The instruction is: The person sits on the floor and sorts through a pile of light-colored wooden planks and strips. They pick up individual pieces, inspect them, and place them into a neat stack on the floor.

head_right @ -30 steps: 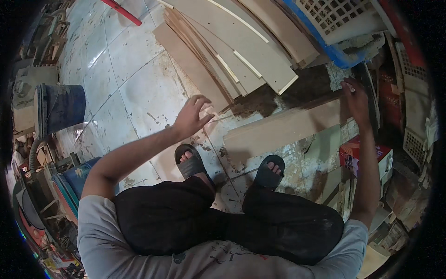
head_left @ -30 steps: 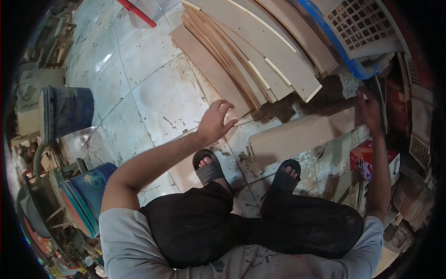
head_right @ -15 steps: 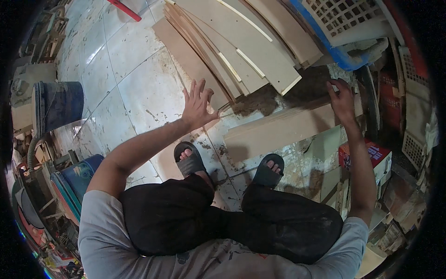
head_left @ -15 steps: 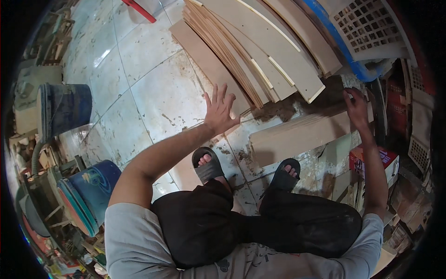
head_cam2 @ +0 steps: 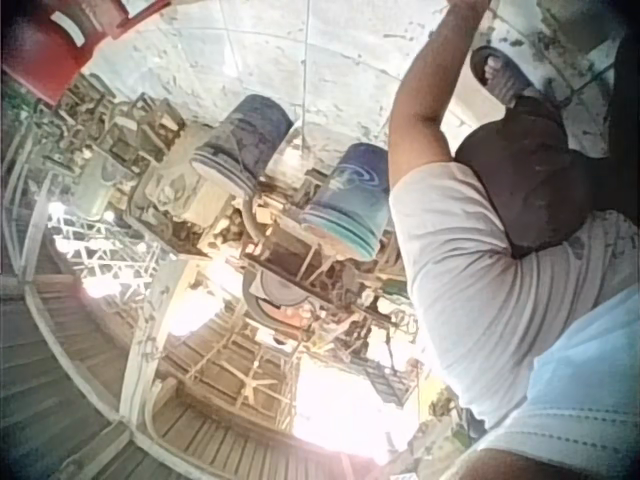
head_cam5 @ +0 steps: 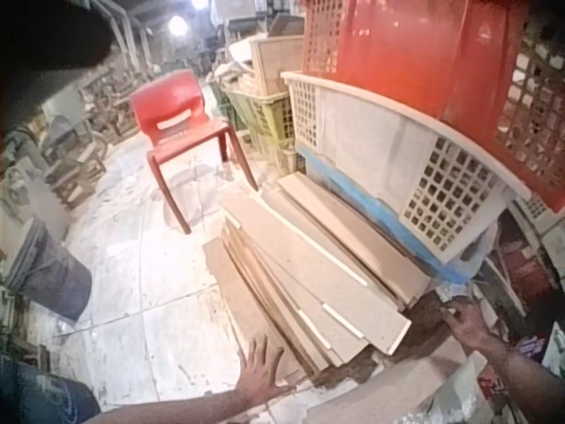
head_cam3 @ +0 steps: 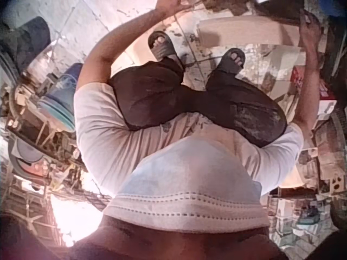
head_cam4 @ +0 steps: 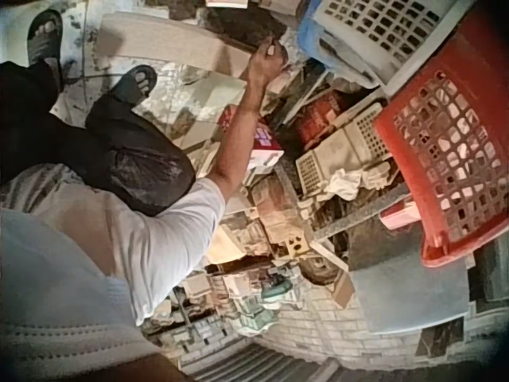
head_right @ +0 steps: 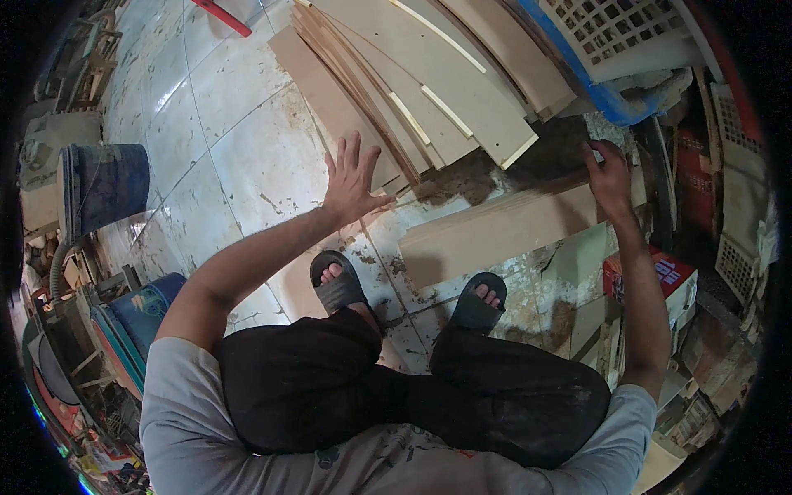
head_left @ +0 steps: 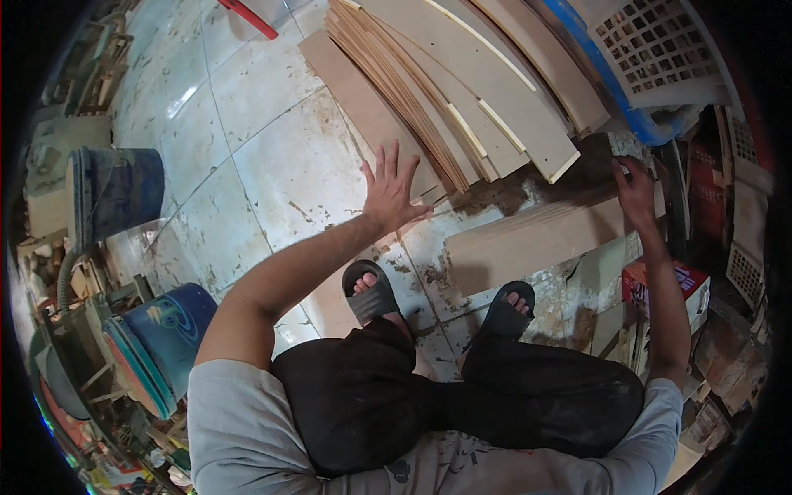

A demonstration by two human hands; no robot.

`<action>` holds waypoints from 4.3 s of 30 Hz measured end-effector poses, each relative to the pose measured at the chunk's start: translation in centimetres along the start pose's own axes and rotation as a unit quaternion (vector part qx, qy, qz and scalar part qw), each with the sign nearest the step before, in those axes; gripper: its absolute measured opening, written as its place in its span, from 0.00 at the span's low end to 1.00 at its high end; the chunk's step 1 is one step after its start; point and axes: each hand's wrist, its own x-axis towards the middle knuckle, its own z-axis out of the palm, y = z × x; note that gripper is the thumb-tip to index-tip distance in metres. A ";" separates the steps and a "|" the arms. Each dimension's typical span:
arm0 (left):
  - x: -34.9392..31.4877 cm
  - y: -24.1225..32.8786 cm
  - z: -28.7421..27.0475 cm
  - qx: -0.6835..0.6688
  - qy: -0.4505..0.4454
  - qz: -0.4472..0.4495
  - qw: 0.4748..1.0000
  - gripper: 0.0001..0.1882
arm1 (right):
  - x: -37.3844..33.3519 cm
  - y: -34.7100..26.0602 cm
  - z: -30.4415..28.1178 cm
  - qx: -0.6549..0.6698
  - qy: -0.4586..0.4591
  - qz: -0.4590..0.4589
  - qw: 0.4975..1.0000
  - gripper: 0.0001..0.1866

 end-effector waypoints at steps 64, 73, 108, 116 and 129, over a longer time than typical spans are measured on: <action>-12.9 -2.2 -11.9 -0.189 -0.146 0.081 0.968 0.22 | -1.4 -14.3 -8.1 0.505 -0.488 0.072 0.708 0.48; -7.5 9.5 -13.6 -0.303 -0.233 0.116 0.917 0.25 | -1.8 -0.8 -9.1 0.279 -0.306 0.146 0.898 0.24; -5.5 12.1 -9.1 -0.307 -0.160 0.114 0.931 0.35 | -3.5 -2.7 -4.9 0.027 -0.065 -0.092 0.993 0.14; -2.2 1.3 -1.7 -0.112 -0.010 0.018 0.993 0.25 | -2.9 -2.0 -3.4 -0.053 -0.053 -0.152 0.986 0.14; 0.3 -0.1 0.4 0.019 -0.005 0.085 0.996 0.24 | -2.9 -1.8 -3.3 -0.055 -0.047 -0.134 0.988 0.15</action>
